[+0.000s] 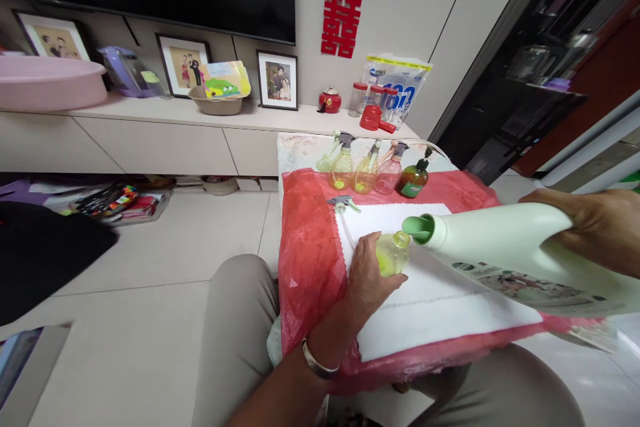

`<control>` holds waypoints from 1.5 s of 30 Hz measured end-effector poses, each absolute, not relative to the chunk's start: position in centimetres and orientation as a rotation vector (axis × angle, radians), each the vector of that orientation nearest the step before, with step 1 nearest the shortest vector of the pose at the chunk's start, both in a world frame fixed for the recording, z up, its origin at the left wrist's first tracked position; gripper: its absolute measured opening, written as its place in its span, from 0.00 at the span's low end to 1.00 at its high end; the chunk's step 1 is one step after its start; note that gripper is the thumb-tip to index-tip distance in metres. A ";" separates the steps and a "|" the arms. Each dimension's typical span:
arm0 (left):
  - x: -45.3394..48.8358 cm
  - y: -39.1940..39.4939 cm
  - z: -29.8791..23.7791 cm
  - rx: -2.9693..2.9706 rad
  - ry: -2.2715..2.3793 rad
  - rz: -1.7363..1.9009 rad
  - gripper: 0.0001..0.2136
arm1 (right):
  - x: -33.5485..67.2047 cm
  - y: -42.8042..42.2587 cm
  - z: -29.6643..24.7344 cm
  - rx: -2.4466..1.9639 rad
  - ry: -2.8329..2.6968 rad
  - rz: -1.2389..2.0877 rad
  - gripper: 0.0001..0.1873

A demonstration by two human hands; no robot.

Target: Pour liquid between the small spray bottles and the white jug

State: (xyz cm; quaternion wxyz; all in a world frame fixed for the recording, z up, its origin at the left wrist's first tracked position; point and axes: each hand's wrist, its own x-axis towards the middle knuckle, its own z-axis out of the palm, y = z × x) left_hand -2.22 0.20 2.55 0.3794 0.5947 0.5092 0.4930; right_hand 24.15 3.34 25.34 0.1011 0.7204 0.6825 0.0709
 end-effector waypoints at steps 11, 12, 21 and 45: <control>-2.2 0.3 2.8 1.529 1.288 1.256 0.40 | 22.4 3.5 25.8 2.124 2.012 0.191 0.32; -2.2 0.3 2.8 1.527 1.289 1.250 0.40 | 22.1 3.6 25.9 2.142 1.990 0.173 0.32; -2.3 0.4 2.6 1.521 1.274 1.255 0.41 | 22.3 3.6 26.0 2.137 2.021 0.097 0.33; -2.3 0.4 2.7 1.532 1.287 1.238 0.41 | 24.4 3.7 24.9 2.387 2.129 -0.254 0.29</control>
